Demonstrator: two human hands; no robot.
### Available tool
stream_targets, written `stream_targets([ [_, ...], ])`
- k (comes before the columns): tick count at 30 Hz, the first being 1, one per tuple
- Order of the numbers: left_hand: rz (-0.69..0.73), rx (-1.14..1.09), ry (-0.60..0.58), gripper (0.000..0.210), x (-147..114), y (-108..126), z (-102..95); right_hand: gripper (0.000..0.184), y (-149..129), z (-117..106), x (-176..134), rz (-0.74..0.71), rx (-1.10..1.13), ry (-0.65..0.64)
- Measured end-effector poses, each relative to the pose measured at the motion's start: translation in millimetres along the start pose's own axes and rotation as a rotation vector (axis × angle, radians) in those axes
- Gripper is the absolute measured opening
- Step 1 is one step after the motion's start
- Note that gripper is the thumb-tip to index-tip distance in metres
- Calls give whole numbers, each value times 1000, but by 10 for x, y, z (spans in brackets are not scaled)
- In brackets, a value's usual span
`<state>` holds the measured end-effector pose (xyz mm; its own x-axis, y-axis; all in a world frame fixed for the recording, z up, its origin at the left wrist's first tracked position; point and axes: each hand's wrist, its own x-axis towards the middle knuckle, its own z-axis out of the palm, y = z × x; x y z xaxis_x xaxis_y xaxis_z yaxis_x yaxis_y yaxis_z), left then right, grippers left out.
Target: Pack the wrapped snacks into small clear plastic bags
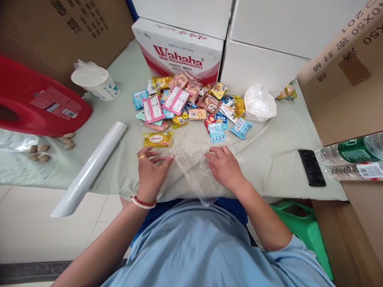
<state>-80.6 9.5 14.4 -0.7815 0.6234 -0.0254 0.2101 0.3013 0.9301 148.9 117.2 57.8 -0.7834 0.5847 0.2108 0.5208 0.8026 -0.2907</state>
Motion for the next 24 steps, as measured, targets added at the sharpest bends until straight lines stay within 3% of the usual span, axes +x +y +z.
stream_targets([
  [3, -15, 29, -144, 91, -235, 50, 32, 43, -45, 212, -8, 37, -63, -123],
  [6, -66, 17, -219, 84, -341, 139, 147, 52, -193, 321, -76, 79, -102, -215],
  [9, -34, -23, -221, 82, -365, 252, 279, 57, -374, 382, -93, 102, -125, -236],
  [13, 95, -21, -295, 96, -371, 341, 433, 54, -544, 416, 35, 173, -117, -275],
  [16, 38, -126, -330, 88, -250, 275, 470, 55, -543, 411, 151, 217, -138, -314],
  [20, -167, -308, -309, 81, 126, 56, 318, 62, -412, 413, 209, 276, -182, -332],
  [24, -122, -154, -109, 58, 331, -26, -21, 64, -329, 447, 208, 310, -185, -328],
])
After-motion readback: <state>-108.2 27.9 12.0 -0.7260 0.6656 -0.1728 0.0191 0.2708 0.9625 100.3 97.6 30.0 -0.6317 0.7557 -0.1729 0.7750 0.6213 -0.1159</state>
